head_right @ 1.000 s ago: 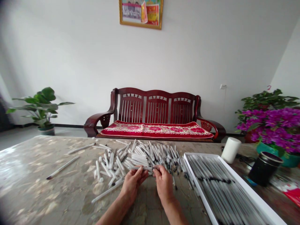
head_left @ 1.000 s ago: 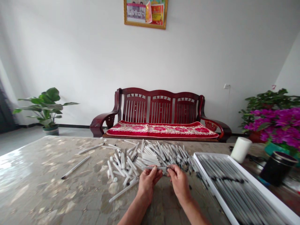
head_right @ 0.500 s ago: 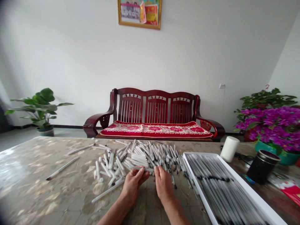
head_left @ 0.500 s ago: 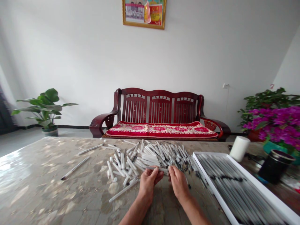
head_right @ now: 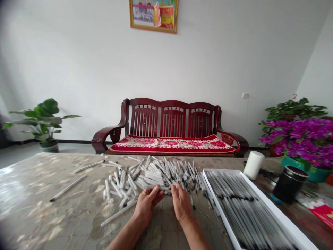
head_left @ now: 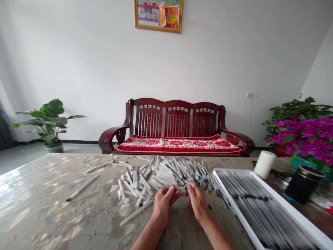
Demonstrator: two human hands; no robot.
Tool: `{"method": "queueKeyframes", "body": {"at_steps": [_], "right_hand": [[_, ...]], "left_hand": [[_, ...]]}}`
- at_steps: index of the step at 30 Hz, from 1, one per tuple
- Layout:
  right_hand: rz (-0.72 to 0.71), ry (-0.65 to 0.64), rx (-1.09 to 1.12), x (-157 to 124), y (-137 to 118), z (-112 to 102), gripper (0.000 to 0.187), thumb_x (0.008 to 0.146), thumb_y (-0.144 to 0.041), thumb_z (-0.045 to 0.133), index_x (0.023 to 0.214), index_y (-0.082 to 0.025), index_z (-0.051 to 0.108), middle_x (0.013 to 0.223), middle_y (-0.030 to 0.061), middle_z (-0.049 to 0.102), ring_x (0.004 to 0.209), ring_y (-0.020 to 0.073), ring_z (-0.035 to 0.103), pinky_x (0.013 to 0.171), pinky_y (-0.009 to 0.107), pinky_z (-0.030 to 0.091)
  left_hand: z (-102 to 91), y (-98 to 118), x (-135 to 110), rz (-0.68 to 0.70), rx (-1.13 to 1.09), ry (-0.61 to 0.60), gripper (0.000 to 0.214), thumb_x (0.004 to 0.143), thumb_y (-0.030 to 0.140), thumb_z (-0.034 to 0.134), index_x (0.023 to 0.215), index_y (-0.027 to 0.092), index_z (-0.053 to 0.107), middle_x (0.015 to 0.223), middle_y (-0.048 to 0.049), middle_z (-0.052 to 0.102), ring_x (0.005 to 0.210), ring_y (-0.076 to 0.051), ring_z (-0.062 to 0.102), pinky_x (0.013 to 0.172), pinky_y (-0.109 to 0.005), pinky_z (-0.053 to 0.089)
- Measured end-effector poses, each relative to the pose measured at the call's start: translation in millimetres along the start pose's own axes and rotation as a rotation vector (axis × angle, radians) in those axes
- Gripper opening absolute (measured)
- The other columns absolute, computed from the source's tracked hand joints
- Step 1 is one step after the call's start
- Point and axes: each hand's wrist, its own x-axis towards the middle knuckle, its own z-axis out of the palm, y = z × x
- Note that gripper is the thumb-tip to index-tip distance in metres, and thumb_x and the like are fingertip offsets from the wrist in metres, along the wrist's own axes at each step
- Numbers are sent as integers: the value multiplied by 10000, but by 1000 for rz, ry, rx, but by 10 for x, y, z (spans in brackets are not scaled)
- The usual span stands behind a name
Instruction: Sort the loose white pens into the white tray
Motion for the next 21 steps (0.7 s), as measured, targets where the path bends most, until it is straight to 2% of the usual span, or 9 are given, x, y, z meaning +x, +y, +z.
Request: {"method": "queueKeyframes", "body": {"at_steps": [3, 7, 9, 12, 17, 21], "right_hand": [[-39, 1, -45, 4, -16, -10, 385, 934, -541, 395, 762, -229, 543, 644, -8, 585, 598, 166, 538, 560, 259, 378], [50, -10, -57, -4, -10, -13, 496, 948, -581, 303, 666, -233, 514, 552, -2, 545, 530, 170, 520, 522, 271, 362], [45, -13, -24, -10, -6, -17, 491, 955, -578, 292, 725, -228, 547, 602, 4, 583, 567, 173, 552, 542, 265, 388], [-34, 16, -52, -7, -3, -18, 412, 940, -563, 373, 795, -227, 563, 659, -7, 603, 614, 167, 554, 579, 255, 395], [42, 20, -67, 8, 12, -3, 517, 951, -592, 315, 646, -233, 528, 531, -4, 544, 518, 171, 518, 521, 274, 364], [-19, 11, -23, -5, 5, -8, 458, 939, -589, 373, 757, -227, 587, 625, -5, 610, 591, 170, 565, 558, 259, 408]], "left_hand": [[8, 3, -8, -6, 8, -5, 391, 497, 296, 939, 739, 133, 680, 637, -14, 706, 579, -143, 697, 642, -264, 615], [18, 1, -22, -9, 27, -13, 396, 492, 306, 939, 730, 129, 677, 621, -9, 700, 562, -137, 689, 628, -256, 609], [17, 3, -25, -5, 26, 1, 398, 487, 303, 940, 722, 129, 670, 617, -6, 696, 560, -136, 686, 630, -259, 610], [18, 7, -32, -3, 29, 11, 402, 490, 300, 939, 733, 127, 669, 620, -7, 694, 568, -142, 690, 636, -266, 611], [29, 7, -41, -8, 47, -4, 394, 496, 311, 935, 718, 126, 668, 612, -9, 695, 554, -136, 684, 628, -255, 604], [27, 14, -37, -1, 48, 19, 380, 501, 317, 932, 690, 136, 656, 591, -2, 688, 555, -137, 683, 631, -255, 605]]}}
